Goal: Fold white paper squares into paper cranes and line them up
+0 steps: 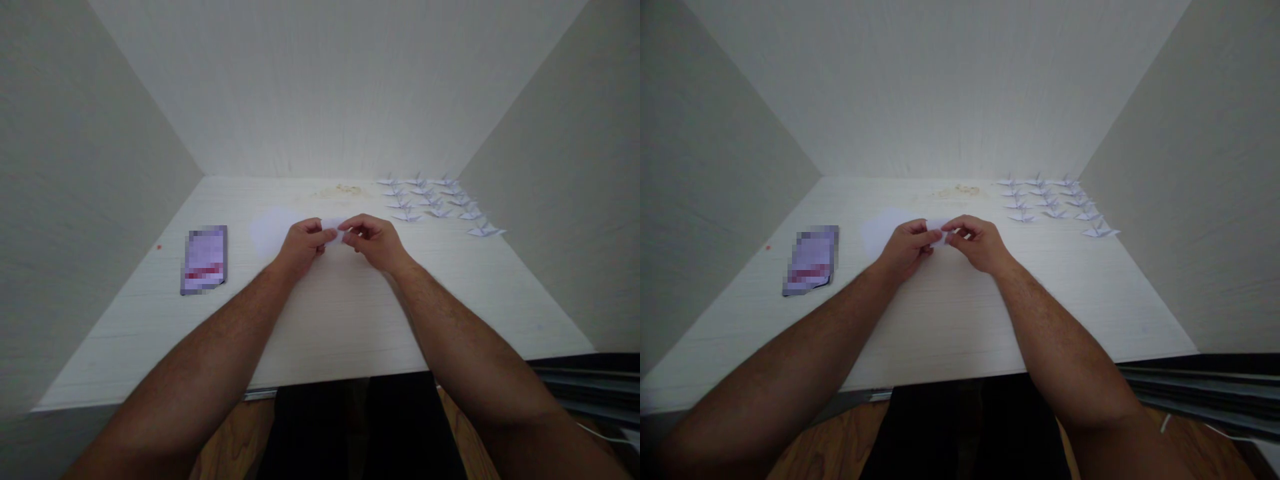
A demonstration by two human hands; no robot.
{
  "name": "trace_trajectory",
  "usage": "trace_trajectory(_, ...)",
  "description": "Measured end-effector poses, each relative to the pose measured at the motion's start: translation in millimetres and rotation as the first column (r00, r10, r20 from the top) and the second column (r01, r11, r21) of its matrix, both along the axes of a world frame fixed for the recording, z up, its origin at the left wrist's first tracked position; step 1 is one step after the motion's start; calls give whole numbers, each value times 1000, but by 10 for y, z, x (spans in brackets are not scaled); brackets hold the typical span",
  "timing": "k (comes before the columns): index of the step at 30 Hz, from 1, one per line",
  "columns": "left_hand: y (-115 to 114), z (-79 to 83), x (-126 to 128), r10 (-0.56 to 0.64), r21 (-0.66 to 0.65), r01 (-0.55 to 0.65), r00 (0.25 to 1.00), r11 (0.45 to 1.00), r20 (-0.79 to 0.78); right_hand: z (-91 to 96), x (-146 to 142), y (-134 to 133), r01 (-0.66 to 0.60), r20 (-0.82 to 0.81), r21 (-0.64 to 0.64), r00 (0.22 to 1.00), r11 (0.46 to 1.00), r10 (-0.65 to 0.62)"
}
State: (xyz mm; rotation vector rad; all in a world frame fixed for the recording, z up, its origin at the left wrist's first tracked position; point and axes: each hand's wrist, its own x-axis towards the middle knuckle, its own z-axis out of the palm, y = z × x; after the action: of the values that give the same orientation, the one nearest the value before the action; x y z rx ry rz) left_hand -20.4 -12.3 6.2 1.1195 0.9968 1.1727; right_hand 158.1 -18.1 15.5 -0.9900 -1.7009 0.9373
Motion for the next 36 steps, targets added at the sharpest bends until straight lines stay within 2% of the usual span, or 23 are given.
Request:
trace_trajectory(8, -3, -38, -26, -33, 38, 36, 997, 999, -67, 37, 97, 24, -152, 53, 18, 987, 988, 151)
trace_trajectory(13, 13, -54, -41, -62, 29, 64, 997, 998, -54, 56, 118, 29, -157, 73, -19, 985, 987, 158)
trace_trajectory(19, 6, -62, -43, -99, 70, 104, 992, 992, -81, 6, 76, 42, -74, 48, -54, 996, 996, 77)
trace_trajectory(25, -41, 10, -29, -110, 79, 130, 969, 988, -221, -22, 11, 39, 65, 82, 41, 994, 997, -68)
trace_trajectory(36, -97, 109, 4, -104, 83, 140, 934, 987, -342, -15, -30, 6, 121, 110, 83, 985, 989, -130)
